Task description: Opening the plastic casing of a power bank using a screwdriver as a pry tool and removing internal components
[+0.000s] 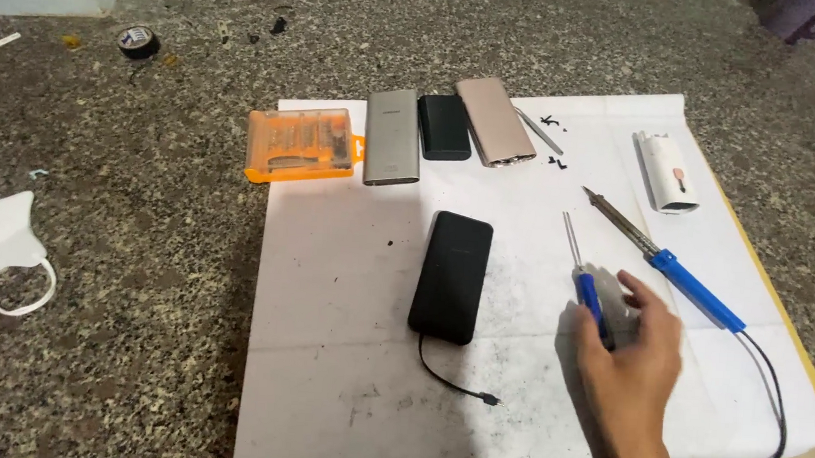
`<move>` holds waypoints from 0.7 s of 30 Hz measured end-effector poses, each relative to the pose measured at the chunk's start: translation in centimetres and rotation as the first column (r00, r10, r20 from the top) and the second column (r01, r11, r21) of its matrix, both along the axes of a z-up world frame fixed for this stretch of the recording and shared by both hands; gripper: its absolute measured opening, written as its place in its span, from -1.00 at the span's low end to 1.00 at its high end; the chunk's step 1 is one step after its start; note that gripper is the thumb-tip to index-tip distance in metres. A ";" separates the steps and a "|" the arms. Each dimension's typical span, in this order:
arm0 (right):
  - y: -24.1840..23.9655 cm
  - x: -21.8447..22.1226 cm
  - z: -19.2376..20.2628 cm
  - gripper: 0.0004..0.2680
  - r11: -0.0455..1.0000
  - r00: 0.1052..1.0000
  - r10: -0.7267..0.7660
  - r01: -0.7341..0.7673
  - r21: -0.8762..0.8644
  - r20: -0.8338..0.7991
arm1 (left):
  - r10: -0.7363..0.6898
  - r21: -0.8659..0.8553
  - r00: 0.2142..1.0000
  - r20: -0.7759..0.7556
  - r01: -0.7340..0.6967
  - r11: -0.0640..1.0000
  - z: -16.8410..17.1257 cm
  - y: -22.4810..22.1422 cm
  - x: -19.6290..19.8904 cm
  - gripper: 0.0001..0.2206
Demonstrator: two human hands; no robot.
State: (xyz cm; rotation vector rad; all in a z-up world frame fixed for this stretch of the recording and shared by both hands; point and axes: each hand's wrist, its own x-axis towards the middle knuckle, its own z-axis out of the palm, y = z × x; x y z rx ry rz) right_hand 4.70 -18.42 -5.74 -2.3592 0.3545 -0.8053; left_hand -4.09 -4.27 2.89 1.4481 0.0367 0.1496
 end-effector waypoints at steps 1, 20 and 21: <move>-0.6 0.1 -0.4 -0.63 1.000 0.995 0.010 -0.009 0.010 -0.099 | -0.001 -0.010 1.000 -0.004 0.001 1.000 -1.0 1.0 1.6 -0.74; 0.1 -2.0 1.5 -0.80 0.895 0.896 0.443 -0.440 0.067 -0.030 | 0.152 0.260 0.982 0.111 -0.176 0.949 -8.9 9.2 12.2 -0.56; -0.3 -2.0 1.3 -0.80 0.892 0.893 0.450 -0.447 0.067 -0.031 | 0.159 0.260 0.981 0.110 -0.183 0.948 -8.8 9.3 12.2 -0.56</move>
